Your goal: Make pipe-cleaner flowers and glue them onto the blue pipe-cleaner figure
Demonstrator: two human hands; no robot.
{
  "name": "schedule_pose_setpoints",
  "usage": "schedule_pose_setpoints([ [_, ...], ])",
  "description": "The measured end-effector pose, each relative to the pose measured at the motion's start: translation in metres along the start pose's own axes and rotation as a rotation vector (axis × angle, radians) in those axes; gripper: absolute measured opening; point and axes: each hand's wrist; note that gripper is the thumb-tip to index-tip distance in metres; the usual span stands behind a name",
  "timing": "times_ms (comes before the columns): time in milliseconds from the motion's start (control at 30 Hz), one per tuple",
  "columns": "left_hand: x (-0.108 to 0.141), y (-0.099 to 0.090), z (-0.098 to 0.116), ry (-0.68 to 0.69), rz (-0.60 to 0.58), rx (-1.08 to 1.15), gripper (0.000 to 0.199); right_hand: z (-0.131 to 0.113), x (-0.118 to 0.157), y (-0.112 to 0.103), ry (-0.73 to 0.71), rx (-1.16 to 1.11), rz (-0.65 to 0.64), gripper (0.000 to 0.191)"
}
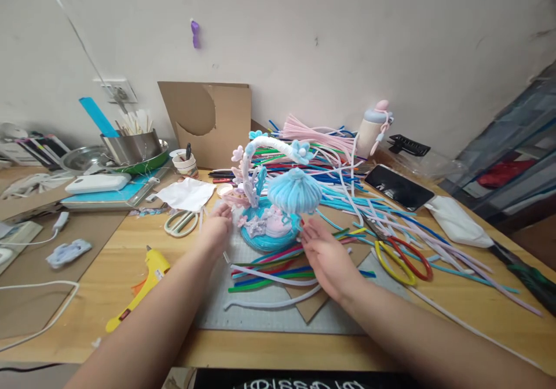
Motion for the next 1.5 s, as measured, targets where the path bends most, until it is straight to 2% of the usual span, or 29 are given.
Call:
schedule_pose_setpoints([
  [100,0.010,-0.008,-0.008,0.037,0.067,-0.082,0.058,-0.003,-0.025,-0.010,-0.019,0.024,0.030,0.082],
  [233,0.027,-0.013,-0.015,0.180,0.083,-0.254,0.058,-0.006,-0.044,-0.011,-0.044,0.042,-0.020,0.076],
  [433,0.041,-0.016,-0.018,0.391,0.010,-0.493,0.058,0.006,-0.045,-0.009,-0.118,0.073,-0.087,0.074],
  [600,0.039,-0.016,-0.020,0.439,-0.031,-0.575,0.060,0.009,-0.043,-0.013,-0.158,0.102,-0.138,0.065],
  [700,0.039,-0.015,-0.021,0.445,-0.037,-0.590,0.063,0.009,-0.043,-0.014,-0.151,0.104,-0.147,0.066],
  [867,0.042,-0.015,-0.022,0.427,-0.040,-0.566,0.065,0.012,-0.046,-0.014,-0.116,0.086,-0.144,0.076],
  [1000,0.041,-0.015,-0.022,0.373,-0.020,-0.484,0.063,0.013,-0.047,-0.014,-0.123,0.100,-0.144,0.078],
  [1167,0.035,-0.012,-0.034,0.229,0.108,-0.293,0.070,0.007,-0.050,-0.010,-0.164,0.129,-0.154,0.075],
  [1333,0.032,-0.003,-0.042,0.072,0.095,-0.079,0.077,-0.005,-0.056,-0.005,-0.180,0.160,-0.237,0.063],
  [1500,0.026,0.002,-0.035,0.016,0.074,0.048,0.079,-0.017,-0.036,-0.003,-0.157,0.175,-0.280,0.081],
])
Point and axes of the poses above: each hand's wrist, its own x-axis away from the middle knuckle, its own y-axis out of the palm, z = x × y, and after that the axes turned 5 degrees about z, right-handed
